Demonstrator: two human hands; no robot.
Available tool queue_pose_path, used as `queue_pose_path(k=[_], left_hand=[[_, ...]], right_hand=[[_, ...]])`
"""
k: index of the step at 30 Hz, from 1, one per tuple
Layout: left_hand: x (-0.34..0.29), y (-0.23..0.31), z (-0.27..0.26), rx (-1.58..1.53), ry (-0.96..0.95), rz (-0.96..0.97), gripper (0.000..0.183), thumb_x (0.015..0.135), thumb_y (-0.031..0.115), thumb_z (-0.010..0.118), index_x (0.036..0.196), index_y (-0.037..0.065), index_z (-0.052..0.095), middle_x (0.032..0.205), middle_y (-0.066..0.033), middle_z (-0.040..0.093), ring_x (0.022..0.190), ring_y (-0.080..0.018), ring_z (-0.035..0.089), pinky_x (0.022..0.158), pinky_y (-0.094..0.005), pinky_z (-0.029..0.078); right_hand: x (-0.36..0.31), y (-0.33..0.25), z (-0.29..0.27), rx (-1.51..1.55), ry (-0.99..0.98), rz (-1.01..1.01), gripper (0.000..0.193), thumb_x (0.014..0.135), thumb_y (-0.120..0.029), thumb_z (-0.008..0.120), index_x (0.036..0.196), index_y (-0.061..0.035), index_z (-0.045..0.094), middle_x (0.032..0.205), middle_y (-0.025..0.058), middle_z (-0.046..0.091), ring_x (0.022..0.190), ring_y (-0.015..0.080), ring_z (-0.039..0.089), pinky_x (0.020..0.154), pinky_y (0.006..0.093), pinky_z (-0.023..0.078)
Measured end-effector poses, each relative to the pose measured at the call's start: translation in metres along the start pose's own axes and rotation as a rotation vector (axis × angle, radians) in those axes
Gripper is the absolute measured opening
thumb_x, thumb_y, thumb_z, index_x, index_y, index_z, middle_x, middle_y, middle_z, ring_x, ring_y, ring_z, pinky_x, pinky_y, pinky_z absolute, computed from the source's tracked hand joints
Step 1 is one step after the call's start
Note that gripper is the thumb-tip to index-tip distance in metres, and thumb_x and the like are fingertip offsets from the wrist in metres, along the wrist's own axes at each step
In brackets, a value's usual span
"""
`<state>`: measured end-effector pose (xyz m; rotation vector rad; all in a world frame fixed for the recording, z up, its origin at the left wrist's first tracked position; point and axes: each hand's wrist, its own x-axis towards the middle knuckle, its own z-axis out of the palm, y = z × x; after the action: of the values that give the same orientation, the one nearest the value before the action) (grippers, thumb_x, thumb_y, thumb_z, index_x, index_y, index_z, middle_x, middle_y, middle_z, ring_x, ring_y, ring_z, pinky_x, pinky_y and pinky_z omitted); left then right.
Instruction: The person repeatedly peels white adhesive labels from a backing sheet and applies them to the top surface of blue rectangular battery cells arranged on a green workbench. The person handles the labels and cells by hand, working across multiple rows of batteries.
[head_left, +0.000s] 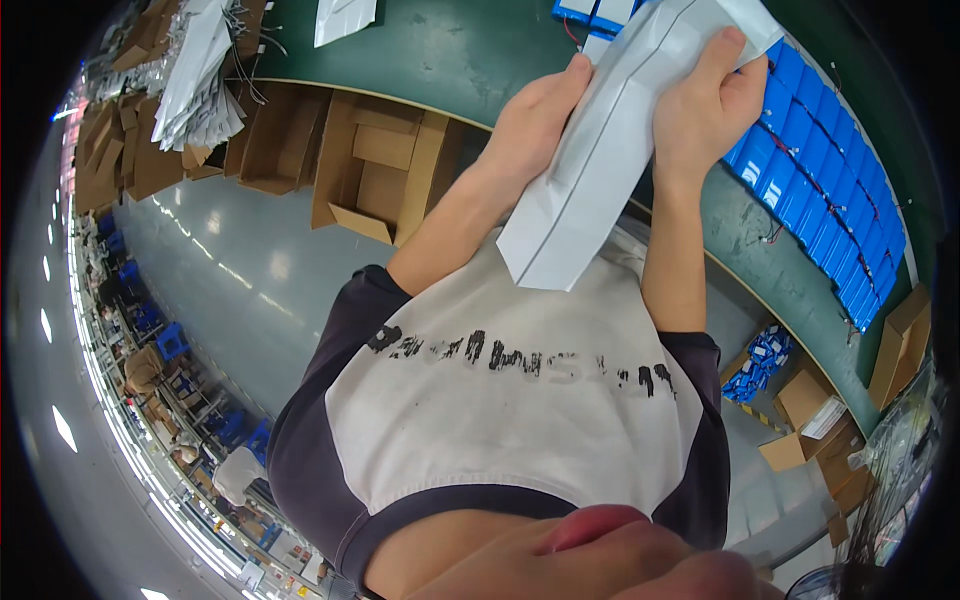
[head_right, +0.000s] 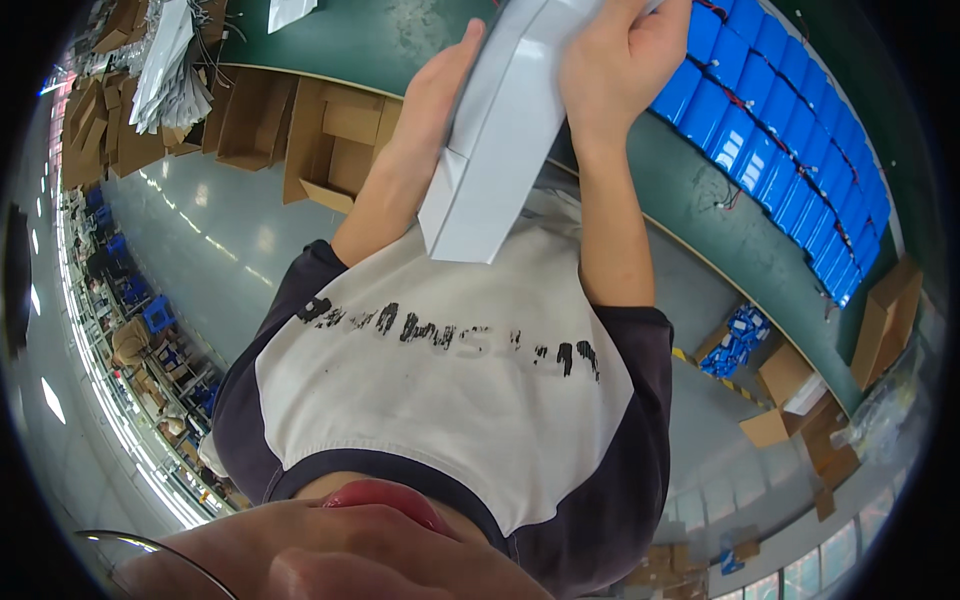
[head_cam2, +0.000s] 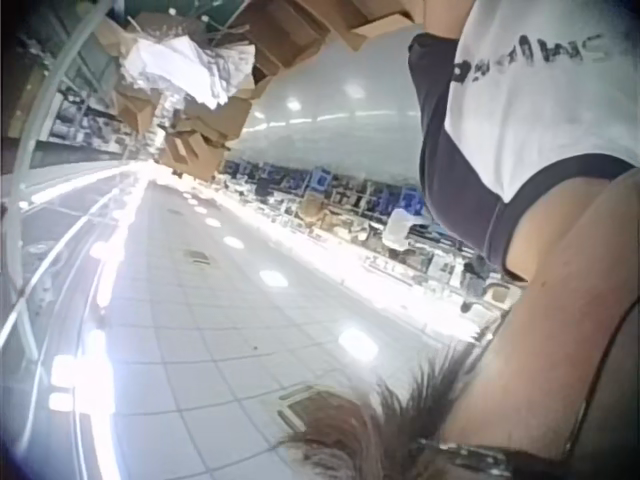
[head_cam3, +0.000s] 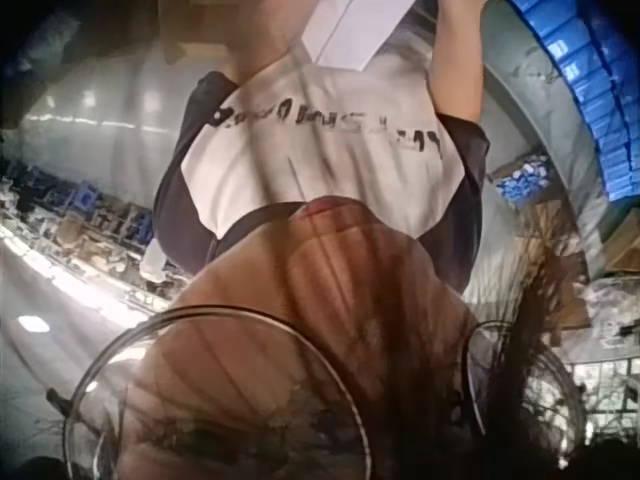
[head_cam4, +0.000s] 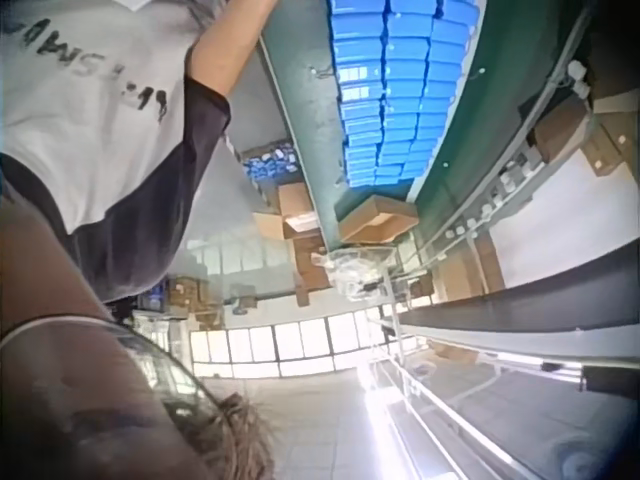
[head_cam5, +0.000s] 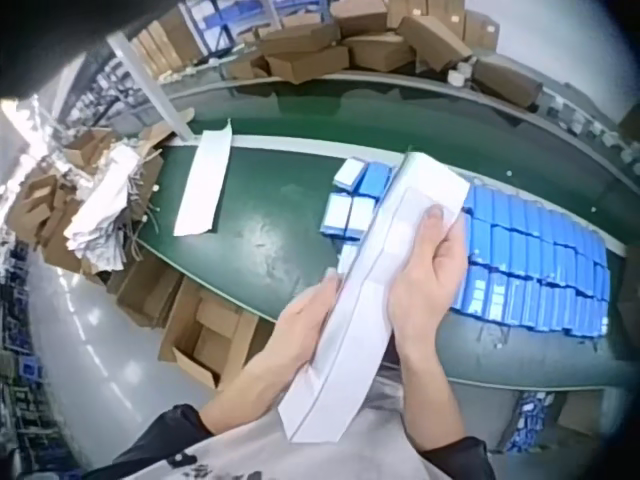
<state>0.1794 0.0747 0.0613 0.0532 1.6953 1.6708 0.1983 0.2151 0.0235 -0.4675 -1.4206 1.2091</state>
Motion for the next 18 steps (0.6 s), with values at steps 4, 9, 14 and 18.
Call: queue_pose_path(k=[4, 9, 14, 18], left_hand=[[0.014, -0.031, -0.019, 0.079, -0.144, 0.291, 0.037, 0.111, 0.037, 0.045, 0.109, 0.005, 0.063, 0.085, -0.0042, 0.068, 0.076, -0.0059, 0.057, 0.065, -0.0271, 0.043], [0.003, -0.046, -0.03, 0.398, 0.137, 0.581, 0.022, 0.108, 0.025, 0.054, 0.105, 0.004, 0.06, 0.053, -0.0016, 0.05, 0.049, -0.0078, 0.043, 0.051, -0.0294, 0.036], [0.013, -0.049, -0.027, 0.105, -0.029, 0.598, 0.025, 0.111, 0.027, 0.051, 0.105, 0.003, 0.058, 0.08, 0.001, 0.065, 0.071, -0.003, 0.052, 0.06, -0.0248, 0.038], [-0.006, -0.026, -0.012, -0.304, -0.031, 0.188, 0.027, 0.112, 0.027, 0.05, 0.108, 0.002, 0.06, 0.101, 0.001, 0.066, 0.089, -0.0018, 0.054, 0.073, -0.0212, 0.045]], right_hand=[[0.014, 0.005, -0.02, -0.153, 0.026, 0.122, 0.033, 0.11, -0.03, 0.054, 0.104, 0.0004, 0.063, 0.089, 0.0014, 0.068, 0.079, 0.0061, 0.057, 0.07, 0.0249, 0.046], [-0.002, -0.019, -0.032, -0.038, -0.107, 0.366, 0.032, 0.11, -0.031, 0.053, 0.104, -0.0012, 0.061, 0.086, 0.001, 0.067, 0.075, 0.0054, 0.056, 0.065, 0.0247, 0.045], [-0.053, -0.019, -0.013, -0.036, -0.255, 0.245, 0.028, 0.111, -0.029, 0.05, 0.11, -0.0016, 0.058, 0.09, 0.0031, 0.068, 0.079, 0.0063, 0.058, 0.068, 0.0232, 0.046], [-0.06, -0.016, -0.011, 0.13, -0.25, 0.372, 0.023, 0.112, -0.024, 0.048, 0.115, -0.0025, 0.056, 0.092, 0.005, 0.069, 0.081, 0.0067, 0.059, 0.071, 0.0218, 0.046]])
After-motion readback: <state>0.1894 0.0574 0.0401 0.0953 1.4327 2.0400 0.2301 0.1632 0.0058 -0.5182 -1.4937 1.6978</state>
